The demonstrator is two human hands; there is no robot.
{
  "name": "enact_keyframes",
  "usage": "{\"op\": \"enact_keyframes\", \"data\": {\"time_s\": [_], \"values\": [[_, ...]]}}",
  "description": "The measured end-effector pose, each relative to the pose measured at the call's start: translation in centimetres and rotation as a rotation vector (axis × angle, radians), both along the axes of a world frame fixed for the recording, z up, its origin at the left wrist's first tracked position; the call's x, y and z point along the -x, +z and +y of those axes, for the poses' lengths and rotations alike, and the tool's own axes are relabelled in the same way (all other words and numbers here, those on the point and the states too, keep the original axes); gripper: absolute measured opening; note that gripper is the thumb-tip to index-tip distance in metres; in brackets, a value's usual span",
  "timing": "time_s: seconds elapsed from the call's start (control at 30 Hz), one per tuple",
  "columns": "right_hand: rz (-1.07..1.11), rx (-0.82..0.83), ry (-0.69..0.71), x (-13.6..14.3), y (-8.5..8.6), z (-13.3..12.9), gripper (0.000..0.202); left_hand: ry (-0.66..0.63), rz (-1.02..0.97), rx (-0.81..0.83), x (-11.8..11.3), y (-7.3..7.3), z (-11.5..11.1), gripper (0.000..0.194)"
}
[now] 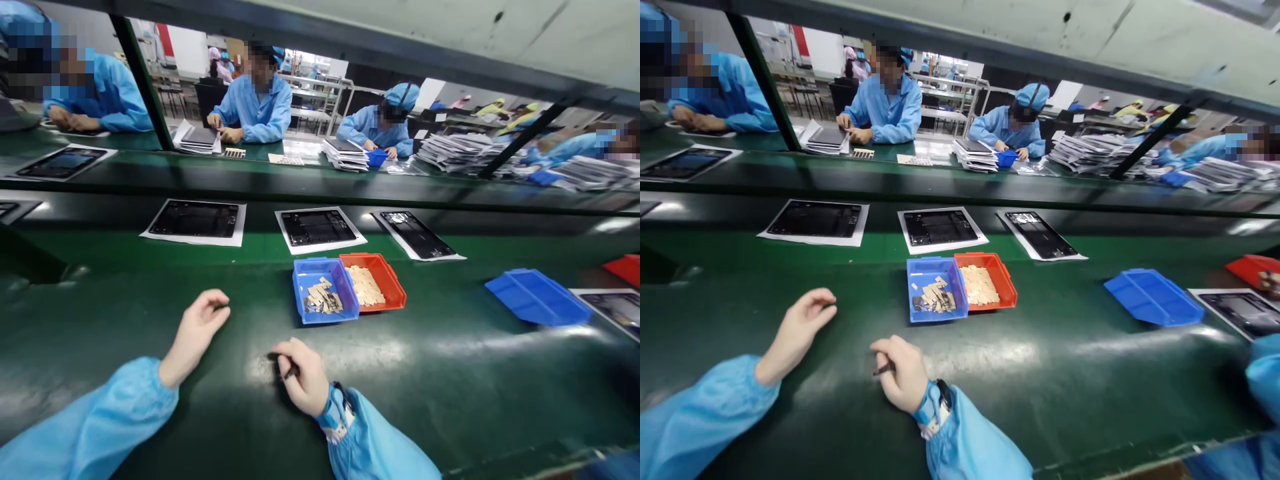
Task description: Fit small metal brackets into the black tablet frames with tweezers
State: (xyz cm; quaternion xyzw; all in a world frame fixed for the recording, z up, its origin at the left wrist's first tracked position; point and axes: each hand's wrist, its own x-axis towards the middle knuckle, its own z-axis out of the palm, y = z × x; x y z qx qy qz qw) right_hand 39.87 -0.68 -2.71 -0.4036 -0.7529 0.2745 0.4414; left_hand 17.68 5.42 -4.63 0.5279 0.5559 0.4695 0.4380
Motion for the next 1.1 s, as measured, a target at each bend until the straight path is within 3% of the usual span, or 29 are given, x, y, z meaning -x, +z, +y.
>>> {"op": "enact_keyframes", "data": {"time_s": [0.1, 0.17, 0.23, 0.3, 0.37, 0.4, 0.47, 0.6, 0.77, 1.1], "values": [[-0.045, -0.082, -0.002, -0.1, 0.3, -0.2, 0.024, -0.027, -0.066, 0.093, -1.5, -0.6, -4.4, 0.022], [-0.051, -0.199, -0.056, -0.8, 1.1, 0.1, 0.023, -0.111, -0.043, 0.041, -2.1, -0.7, -5.2, 0.012], [-0.068, -0.264, -0.237, -1.9, 2.4, 1.5, 0.020, -0.174, 0.013, -0.066, -2.6, -0.5, -5.0, 0.004], [-0.180, -0.145, -0.495, -3.4, 3.8, 4.0, 0.017, -0.182, 0.065, -0.161, -2.8, -0.1, -4.5, 0.010], [-0.453, 0.170, -0.635, -4.8, 4.8, 7.1, 0.025, -0.160, 0.089, -0.207, -2.9, 0.3, -4.1, 0.013], [-0.627, 0.347, -0.623, -5.3, 5.0, 8.6, 0.028, -0.145, 0.090, -0.216, -2.9, 0.4, -3.9, 0.014], [-0.765, 0.522, -0.607, -5.7, 4.8, 11.2, 0.025, -0.106, 0.089, -0.220, -2.8, 0.5, -3.6, 0.013], [-0.889, 0.707, -0.581, -5.1, 3.7, 13.5, 0.036, -0.051, 0.065, -0.192, -2.4, 0.0, -2.9, 0.016], [-0.937, 0.791, -0.575, -4.4, 3.1, 13.8, 0.031, -0.042, 0.041, -0.175, -2.0, -0.6, -1.9, 0.018], [-0.921, 0.773, -0.539, -5.0, 3.4, 13.7, 0.024, -0.058, 0.002, -0.138, -2.3, -0.5, -1.4, 0.020]]}}
